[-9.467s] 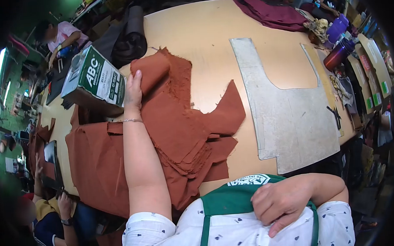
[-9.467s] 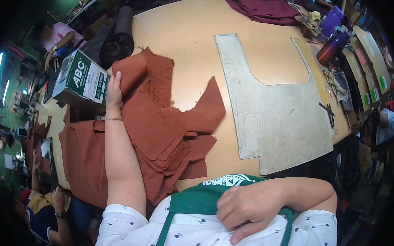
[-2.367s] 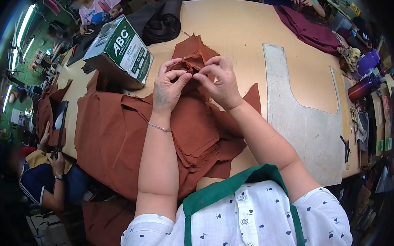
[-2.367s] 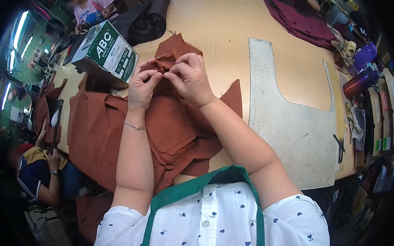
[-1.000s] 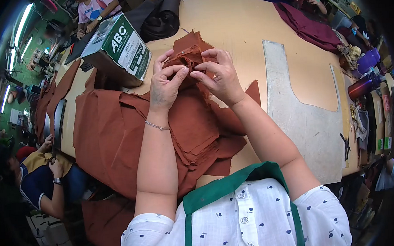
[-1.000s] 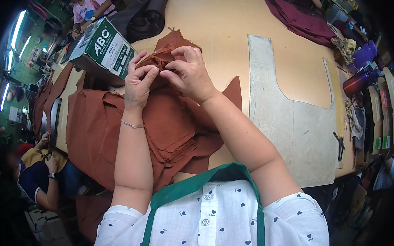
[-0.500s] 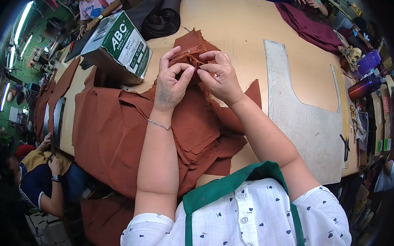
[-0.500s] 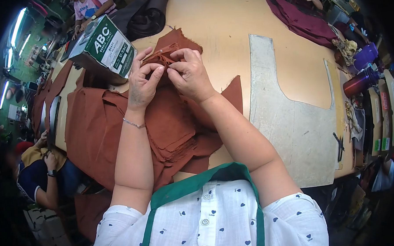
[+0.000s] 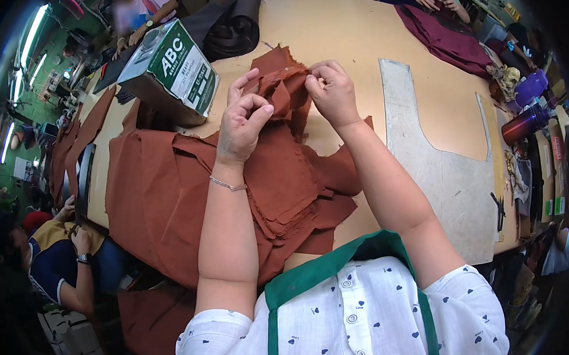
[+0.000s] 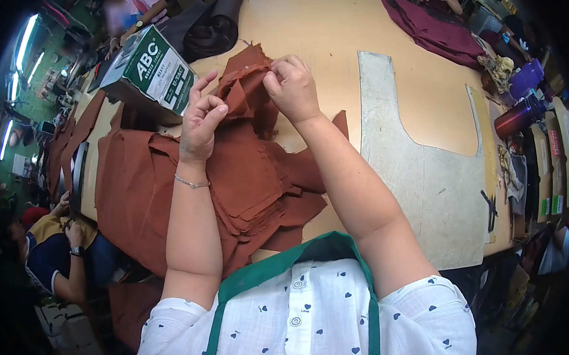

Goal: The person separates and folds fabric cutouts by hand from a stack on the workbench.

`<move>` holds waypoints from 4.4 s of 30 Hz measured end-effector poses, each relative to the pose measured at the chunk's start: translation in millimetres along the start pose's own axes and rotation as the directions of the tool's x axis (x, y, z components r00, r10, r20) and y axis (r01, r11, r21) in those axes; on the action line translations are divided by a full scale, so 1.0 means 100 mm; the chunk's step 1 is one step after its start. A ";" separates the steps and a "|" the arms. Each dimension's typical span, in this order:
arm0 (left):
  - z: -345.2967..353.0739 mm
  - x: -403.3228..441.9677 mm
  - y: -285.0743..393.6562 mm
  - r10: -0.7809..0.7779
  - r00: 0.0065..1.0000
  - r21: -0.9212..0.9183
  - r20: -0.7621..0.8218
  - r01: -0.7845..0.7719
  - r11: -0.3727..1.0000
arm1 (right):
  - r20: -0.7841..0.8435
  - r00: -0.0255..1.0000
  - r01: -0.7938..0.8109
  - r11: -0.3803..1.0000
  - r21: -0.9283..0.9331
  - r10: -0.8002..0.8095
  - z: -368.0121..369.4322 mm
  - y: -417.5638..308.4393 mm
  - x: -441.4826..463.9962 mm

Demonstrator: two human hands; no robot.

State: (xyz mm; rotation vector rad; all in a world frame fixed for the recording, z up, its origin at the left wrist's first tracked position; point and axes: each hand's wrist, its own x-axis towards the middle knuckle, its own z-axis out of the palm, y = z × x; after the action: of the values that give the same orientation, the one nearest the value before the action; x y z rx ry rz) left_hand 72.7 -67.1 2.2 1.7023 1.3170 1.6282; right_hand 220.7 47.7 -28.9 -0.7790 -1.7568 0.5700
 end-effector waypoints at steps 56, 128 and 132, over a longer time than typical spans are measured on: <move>0.45 -0.08 0.13 0.290 0.936 0.796 -0.198 -0.018 0.605 | 0.669 0.692 -0.721 0.306 0.622 0.270 0.06 -0.35 -0.15; 0.28 -0.57 0.36 -0.318 0.828 0.130 -0.461 0.418 0.899 | 0.249 0.936 0.137 0.910 0.392 -0.248 0.08 -0.49 -0.64; 0.19 -0.55 0.30 -0.216 0.915 0.247 -0.340 0.308 0.919 | 0.369 0.920 -0.108 0.816 0.568 -0.135 0.04 -0.44 -0.59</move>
State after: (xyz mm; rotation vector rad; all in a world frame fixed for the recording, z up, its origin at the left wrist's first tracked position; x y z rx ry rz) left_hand 108.2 -121.8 -4.9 1.3750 1.9384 1.6413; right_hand 219.6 -25.1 -36.8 -0.2187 -1.7903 1.2554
